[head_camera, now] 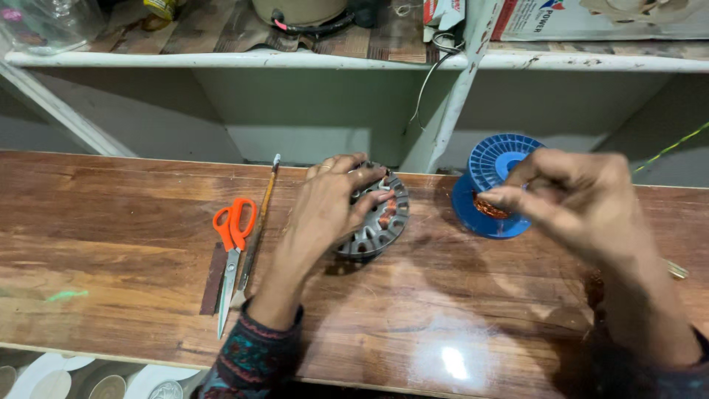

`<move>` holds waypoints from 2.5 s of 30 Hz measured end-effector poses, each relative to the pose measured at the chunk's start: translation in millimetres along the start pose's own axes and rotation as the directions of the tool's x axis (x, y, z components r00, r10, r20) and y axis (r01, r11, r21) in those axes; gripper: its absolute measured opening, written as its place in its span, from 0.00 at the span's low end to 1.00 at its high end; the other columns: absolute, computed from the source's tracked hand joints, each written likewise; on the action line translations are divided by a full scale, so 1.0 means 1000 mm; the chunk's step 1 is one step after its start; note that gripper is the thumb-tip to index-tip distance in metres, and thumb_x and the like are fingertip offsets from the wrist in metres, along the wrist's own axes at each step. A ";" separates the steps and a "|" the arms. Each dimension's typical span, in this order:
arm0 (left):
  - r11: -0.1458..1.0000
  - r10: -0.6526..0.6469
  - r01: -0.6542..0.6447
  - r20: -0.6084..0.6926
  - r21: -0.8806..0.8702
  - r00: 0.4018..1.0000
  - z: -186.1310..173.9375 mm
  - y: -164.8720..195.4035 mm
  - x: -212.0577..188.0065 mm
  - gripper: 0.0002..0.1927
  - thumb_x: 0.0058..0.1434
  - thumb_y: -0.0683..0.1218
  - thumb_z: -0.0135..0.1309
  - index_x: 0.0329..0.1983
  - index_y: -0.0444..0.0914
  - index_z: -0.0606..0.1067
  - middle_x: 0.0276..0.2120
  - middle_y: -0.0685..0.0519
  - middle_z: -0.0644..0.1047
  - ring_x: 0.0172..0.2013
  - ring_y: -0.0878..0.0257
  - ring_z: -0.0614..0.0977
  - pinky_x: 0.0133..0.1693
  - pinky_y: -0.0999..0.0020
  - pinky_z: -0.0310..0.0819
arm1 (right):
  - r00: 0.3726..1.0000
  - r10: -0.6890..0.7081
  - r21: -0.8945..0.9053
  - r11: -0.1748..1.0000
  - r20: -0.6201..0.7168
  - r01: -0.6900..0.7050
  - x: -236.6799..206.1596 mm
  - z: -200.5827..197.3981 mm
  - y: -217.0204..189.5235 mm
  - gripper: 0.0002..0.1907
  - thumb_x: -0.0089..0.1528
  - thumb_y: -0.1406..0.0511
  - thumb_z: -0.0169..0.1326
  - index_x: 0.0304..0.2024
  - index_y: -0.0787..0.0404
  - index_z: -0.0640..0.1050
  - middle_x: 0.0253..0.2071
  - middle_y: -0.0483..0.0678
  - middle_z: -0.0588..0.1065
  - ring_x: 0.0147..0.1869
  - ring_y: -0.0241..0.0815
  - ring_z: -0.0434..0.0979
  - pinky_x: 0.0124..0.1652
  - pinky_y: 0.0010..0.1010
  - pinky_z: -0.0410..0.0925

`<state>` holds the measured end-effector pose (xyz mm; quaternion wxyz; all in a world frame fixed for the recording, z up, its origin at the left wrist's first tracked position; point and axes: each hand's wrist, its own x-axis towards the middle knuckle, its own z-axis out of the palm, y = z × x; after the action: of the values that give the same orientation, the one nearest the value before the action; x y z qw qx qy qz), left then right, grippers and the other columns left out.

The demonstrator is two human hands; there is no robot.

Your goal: The person winds copper wire from a blue spool onto a circular metal stator, inserting the wire into the stator slots. The person repeatedly pulls wire from the spool, wraps it around the stator, and adjusts the spool position.

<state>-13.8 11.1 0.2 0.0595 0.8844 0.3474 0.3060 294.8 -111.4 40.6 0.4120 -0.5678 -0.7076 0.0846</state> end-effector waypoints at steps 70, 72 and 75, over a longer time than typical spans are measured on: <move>-0.617 -0.161 0.264 0.448 -0.741 0.880 0.091 0.060 0.000 0.34 0.58 0.59 0.55 0.65 0.41 0.66 0.56 0.50 0.75 0.57 0.54 0.76 0.61 0.49 0.71 | 0.999 0.037 0.766 0.642 0.014 -0.034 -0.025 0.093 0.050 0.54 0.52 0.62 0.71 0.71 0.59 0.52 0.66 0.57 0.63 0.67 0.47 0.67 0.61 0.40 0.64; -0.594 -0.114 0.286 0.430 -0.752 0.895 0.092 0.056 -0.001 0.36 0.57 0.58 0.55 0.66 0.38 0.66 0.56 0.47 0.76 0.56 0.54 0.77 0.60 0.51 0.71 | 0.998 0.055 0.786 0.615 0.029 -0.056 -0.028 0.089 0.053 0.49 0.53 0.63 0.70 0.69 0.60 0.55 0.62 0.56 0.65 0.63 0.45 0.68 0.58 0.38 0.65; -0.468 -0.025 0.302 0.354 -0.831 0.935 0.089 0.057 -0.004 0.37 0.59 0.58 0.55 0.67 0.33 0.67 0.54 0.43 0.76 0.54 0.52 0.78 0.58 0.52 0.72 | 0.996 0.057 0.830 0.551 0.069 -0.089 -0.028 0.076 0.056 0.42 0.56 0.64 0.68 0.65 0.61 0.59 0.57 0.55 0.67 0.58 0.43 0.70 0.53 0.36 0.66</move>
<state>68.6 -25.1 -55.8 0.8521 0.3699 0.0563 0.3659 284.2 -90.5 -54.9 0.6152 -0.3336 -0.5664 0.4353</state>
